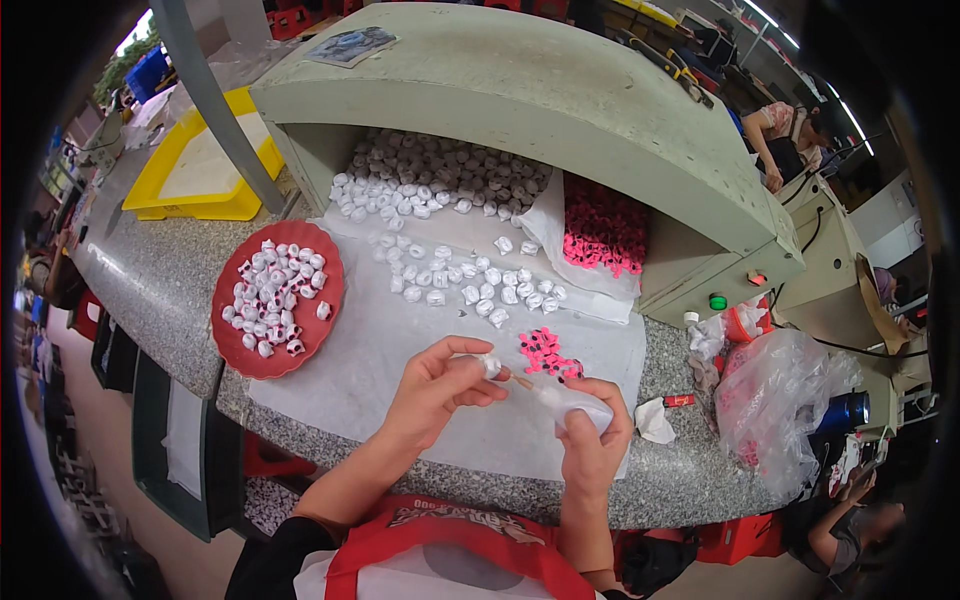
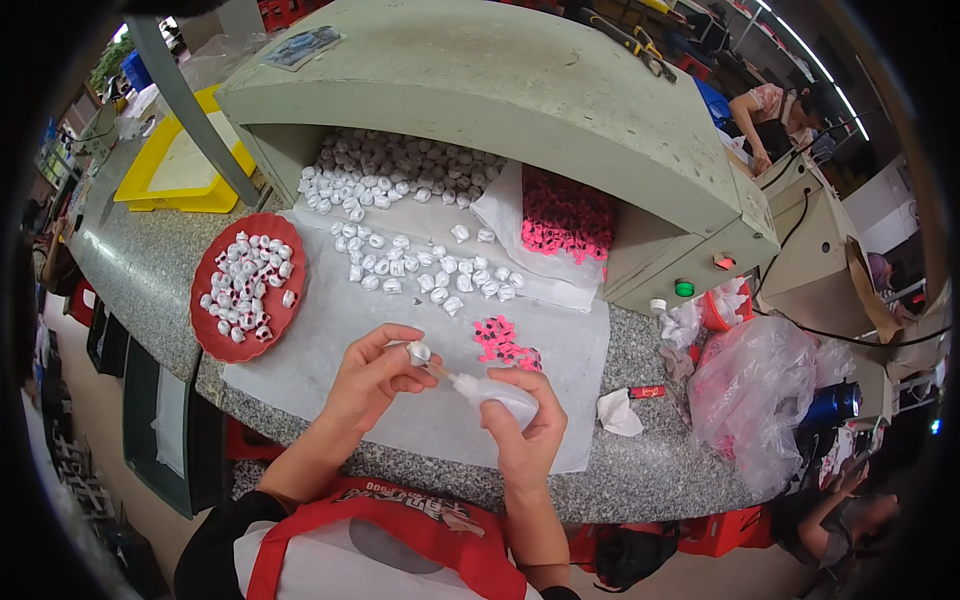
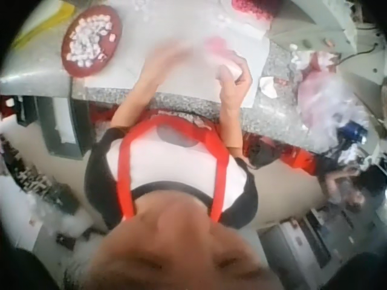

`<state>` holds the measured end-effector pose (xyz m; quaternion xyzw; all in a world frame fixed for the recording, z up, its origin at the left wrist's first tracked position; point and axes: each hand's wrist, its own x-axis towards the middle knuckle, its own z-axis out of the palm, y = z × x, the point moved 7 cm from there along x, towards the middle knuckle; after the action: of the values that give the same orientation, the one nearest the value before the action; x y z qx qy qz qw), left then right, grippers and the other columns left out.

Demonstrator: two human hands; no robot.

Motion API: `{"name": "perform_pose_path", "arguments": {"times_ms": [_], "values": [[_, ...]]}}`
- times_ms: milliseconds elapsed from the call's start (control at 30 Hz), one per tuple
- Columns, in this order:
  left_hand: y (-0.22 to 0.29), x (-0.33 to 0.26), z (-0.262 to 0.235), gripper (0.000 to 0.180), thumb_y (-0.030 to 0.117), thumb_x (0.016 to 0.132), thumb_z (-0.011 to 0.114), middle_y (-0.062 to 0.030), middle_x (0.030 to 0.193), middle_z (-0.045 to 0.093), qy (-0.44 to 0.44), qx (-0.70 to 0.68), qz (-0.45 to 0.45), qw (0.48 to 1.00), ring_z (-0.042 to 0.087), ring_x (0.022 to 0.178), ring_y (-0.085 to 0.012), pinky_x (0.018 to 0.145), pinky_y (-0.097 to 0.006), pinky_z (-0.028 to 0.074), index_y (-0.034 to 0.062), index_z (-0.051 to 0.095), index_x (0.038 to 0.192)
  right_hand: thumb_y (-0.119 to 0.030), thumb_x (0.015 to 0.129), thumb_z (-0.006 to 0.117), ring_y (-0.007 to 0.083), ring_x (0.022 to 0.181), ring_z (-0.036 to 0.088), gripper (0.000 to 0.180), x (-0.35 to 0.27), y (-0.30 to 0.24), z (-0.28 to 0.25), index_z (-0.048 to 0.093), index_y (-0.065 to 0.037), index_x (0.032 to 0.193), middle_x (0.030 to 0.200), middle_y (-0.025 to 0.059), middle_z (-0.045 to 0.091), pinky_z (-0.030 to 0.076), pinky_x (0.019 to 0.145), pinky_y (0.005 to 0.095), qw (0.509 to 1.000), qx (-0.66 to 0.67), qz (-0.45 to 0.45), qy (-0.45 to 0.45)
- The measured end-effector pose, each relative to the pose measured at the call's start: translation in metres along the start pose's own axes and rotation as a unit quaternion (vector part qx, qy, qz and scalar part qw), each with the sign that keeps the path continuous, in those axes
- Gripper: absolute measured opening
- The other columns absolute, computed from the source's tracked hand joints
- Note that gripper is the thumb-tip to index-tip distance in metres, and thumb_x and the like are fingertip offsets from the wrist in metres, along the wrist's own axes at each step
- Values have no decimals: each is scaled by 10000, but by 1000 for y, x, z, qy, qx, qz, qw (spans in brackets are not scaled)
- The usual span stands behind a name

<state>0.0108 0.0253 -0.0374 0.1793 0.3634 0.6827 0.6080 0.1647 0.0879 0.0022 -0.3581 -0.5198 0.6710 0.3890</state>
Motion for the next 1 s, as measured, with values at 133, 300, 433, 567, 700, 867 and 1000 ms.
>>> {"name": "perform_pose_path", "arguments": {"times_ms": [133, 300, 433, 567, 700, 867, 1000], "values": [[-1, 2, 1, 366, 17, 789, 572, -142, 1028, 587, 21, -67, -10, 998, 599, 869, -163, 742, -227, 495, 0, 495, 1146, -38, 665, 512, 100, 663, 509, 216, -15, -23, -2, 515, -1, 878, 816, 72, 529, 414, 586, 199, 984, -38, -138, 109], [15, -9, 15, 340, -93, 747, 570, -141, 1041, 575, 59, 212, 143, 965, 587, 864, -146, 760, -237, 490, -24, 532, 1078, -35, 665, 533, 99, 665, 501, 194, -29, -33, -1, 527, -6, 857, 806, 60, 533, 423, 609, 219, 965, -112, -210, 107], [29, -15, 23, 361, -131, 727, 574, -137, 1039, 572, 63, 281, 247, 925, 581, 868, -149, 777, -248, 489, -37, 525, 1072, -34, 688, 564, 102, 661, 516, 177, -32, -35, 8, 534, -7, 861, 780, 59, 553, 426, 608, 218, 945, -192, -258, 65], [29, -17, 22, 339, -123, 734, 575, -146, 1026, 575, 63, 273, 243, 929, 583, 891, -167, 778, -259, 494, -56, 513, 1061, -37, 701, 574, 99, 634, 525, 161, -30, -37, 14, 542, -8, 855, 742, 59, 569, 430, 572, 214, 929, -221, -291, 53], [27, -17, 22, 319, -121, 739, 573, -160, 1027, 569, 78, 240, 206, 945, 581, 909, -182, 777, -276, 501, -75, 505, 1047, -17, 663, 627, 171, 570, 607, 206, -29, -40, 13, 555, 3, 855, 705, 111, 619, 469, 513, 249, 917, -234, -319, 49], [29, -19, 23, 318, -124, 734, 576, -160, 1027, 567, 62, 254, 226, 938, 582, 908, -187, 778, -283, 504, -76, 506, 1041, -16, 666, 625, 169, 568, 606, 191, -27, -39, 14, 559, 8, 844, 709, 117, 620, 468, 511, 247, 914, -241, -325, 43], [30, -19, 24, 315, -127, 732, 575, -153, 1031, 558, 62, 258, 226, 937, 581, 909, -188, 783, -287, 506, -74, 511, 1036, -15, 663, 627, 173, 572, 608, 189, -27, -38, 13, 562, 8, 840, 713, 115, 622, 470, 516, 248, 923, -223, -310, 48]]}}
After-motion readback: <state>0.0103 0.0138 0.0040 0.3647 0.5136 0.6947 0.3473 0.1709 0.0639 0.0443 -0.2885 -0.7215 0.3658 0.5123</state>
